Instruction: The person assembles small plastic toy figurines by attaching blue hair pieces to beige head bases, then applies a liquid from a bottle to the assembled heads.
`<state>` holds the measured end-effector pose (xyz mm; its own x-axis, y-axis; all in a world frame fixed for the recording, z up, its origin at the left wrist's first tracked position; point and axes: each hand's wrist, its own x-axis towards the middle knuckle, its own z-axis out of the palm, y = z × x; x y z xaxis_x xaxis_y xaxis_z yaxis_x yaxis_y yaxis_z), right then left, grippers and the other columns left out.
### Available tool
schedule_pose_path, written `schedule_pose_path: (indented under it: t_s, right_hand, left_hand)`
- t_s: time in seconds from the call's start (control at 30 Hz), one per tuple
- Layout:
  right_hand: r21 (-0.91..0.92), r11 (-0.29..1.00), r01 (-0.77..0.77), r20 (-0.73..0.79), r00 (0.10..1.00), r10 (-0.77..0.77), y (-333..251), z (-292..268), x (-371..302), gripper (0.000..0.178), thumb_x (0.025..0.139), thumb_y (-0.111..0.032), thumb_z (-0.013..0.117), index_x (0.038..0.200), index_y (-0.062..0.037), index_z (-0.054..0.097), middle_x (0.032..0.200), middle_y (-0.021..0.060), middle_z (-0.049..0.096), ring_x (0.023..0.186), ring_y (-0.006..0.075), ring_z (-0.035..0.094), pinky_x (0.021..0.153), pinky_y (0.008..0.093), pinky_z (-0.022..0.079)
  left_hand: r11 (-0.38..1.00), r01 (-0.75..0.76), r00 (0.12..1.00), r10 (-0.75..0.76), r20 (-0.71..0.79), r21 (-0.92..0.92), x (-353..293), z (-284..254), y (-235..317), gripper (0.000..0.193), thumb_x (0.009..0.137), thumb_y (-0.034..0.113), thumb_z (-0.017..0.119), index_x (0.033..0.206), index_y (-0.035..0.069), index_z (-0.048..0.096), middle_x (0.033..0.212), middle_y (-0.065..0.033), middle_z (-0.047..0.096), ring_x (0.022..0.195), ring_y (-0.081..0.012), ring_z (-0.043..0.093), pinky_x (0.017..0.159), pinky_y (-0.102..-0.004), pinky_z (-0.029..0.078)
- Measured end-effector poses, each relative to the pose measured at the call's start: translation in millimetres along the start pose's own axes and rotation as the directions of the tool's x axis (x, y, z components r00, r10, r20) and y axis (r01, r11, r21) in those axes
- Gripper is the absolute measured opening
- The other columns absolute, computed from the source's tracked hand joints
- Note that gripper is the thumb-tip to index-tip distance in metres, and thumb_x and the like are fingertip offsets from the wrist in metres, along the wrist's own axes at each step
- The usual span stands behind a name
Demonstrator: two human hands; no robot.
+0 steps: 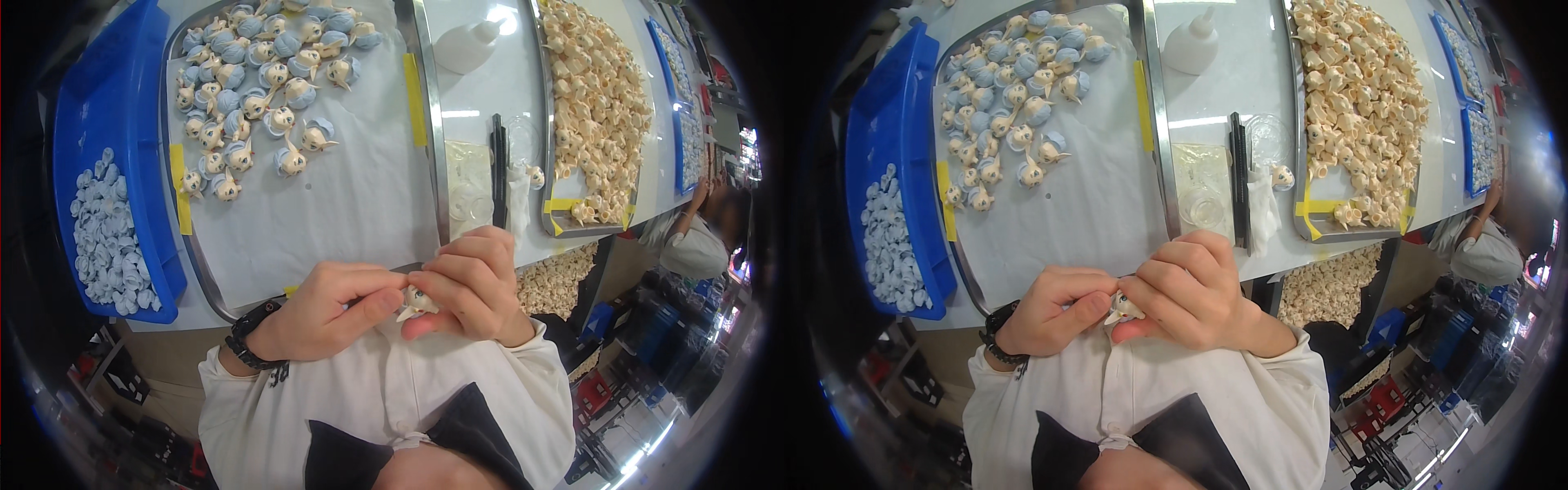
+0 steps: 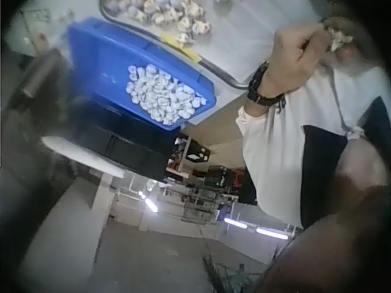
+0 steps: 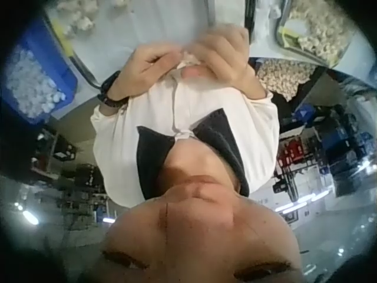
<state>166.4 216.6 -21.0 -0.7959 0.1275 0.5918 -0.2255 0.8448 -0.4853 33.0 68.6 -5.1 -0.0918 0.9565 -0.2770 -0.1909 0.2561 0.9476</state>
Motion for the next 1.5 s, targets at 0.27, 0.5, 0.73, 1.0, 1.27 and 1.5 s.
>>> schedule_pose_path:
  t_s: [0.27,0.5,0.73,1.0,1.27,1.5]
  right_hand:
    - [-0.011,0.997,0.074,0.078,0.994,-0.073,-2,6,9,0.040,0.070,-0.043,0.064,0.082,-0.0057,0.063,0.075,0.0027,0.055,0.070,0.0202,0.052,0.064,0.0344,0.038]
    - [-0.208,0.894,-0.397,-0.344,0.885,0.313,33,-71,-25,0.039,0.081,-0.029,0.065,0.107,-0.0001,0.058,0.084,0.0099,0.057,0.077,0.0205,0.054,0.066,0.0310,0.043]
    - [-0.522,0.477,-0.706,-0.252,0.663,0.705,97,-106,-63,0.031,0.082,-0.008,0.062,0.112,-0.0031,0.056,0.079,0.0094,0.052,0.071,0.0183,0.053,0.061,0.0308,0.046]
    - [-0.610,0.377,-0.697,-0.296,0.641,0.708,112,-105,-54,0.026,0.076,-0.012,0.069,0.098,-0.0026,0.059,0.079,0.0092,0.053,0.067,0.0186,0.052,0.059,0.0318,0.045]
    - [-0.406,0.578,-0.708,-0.508,0.701,0.501,78,-107,-53,0.024,0.075,-0.009,0.070,0.094,-0.0021,0.058,0.088,0.0078,0.057,0.077,0.0184,0.055,0.069,0.0284,0.044]
    - [0.786,0.574,-0.228,0.107,0.965,0.238,2,-33,-4,0.027,0.065,0.003,0.075,0.087,0.0010,0.059,0.089,0.0176,0.063,0.074,0.0220,0.062,0.061,0.0305,0.049]
  left_hand:
    - [0.958,-0.048,0.999,0.050,0.001,0.281,1,-9,3,0.019,0.085,0.018,0.060,0.084,-0.001,0.060,0.067,-0.0104,0.053,0.058,-0.0211,0.052,0.052,-0.0295,0.040]
    - [0.566,0.077,0.860,0.379,-0.343,0.821,17,-29,-12,0.037,0.076,0.019,0.068,0.107,0.003,0.055,0.071,-0.0099,0.053,0.059,-0.0232,0.056,0.051,-0.0335,0.043]
    - [0.709,-0.105,0.758,0.510,-0.406,0.697,26,-23,23,0.045,0.076,0.010,0.066,0.118,0.002,0.053,0.069,-0.0063,0.055,0.056,-0.0148,0.054,0.048,-0.0275,0.041]
    - [0.284,0.108,0.932,-0.363,-0.002,-0.953,7,-13,9,0.039,0.089,0.022,0.044,0.123,0.004,0.042,0.110,-0.0104,0.052,0.092,-0.0173,0.059,0.073,-0.0267,0.048]
    - [0.246,0.266,0.949,-0.235,0.209,-0.932,8,-5,-10,0.037,0.097,0.027,0.032,0.125,0.004,0.039,0.088,-0.0128,0.054,0.050,-0.0109,0.045,0.044,-0.0204,0.036]
    - [0.846,0.213,0.970,-0.122,0.213,-0.489,-3,-8,0,0.030,0.093,0.027,0.047,0.105,0.003,0.059,0.067,-0.0013,0.054,0.052,-0.0029,0.040,0.046,-0.0179,0.032]
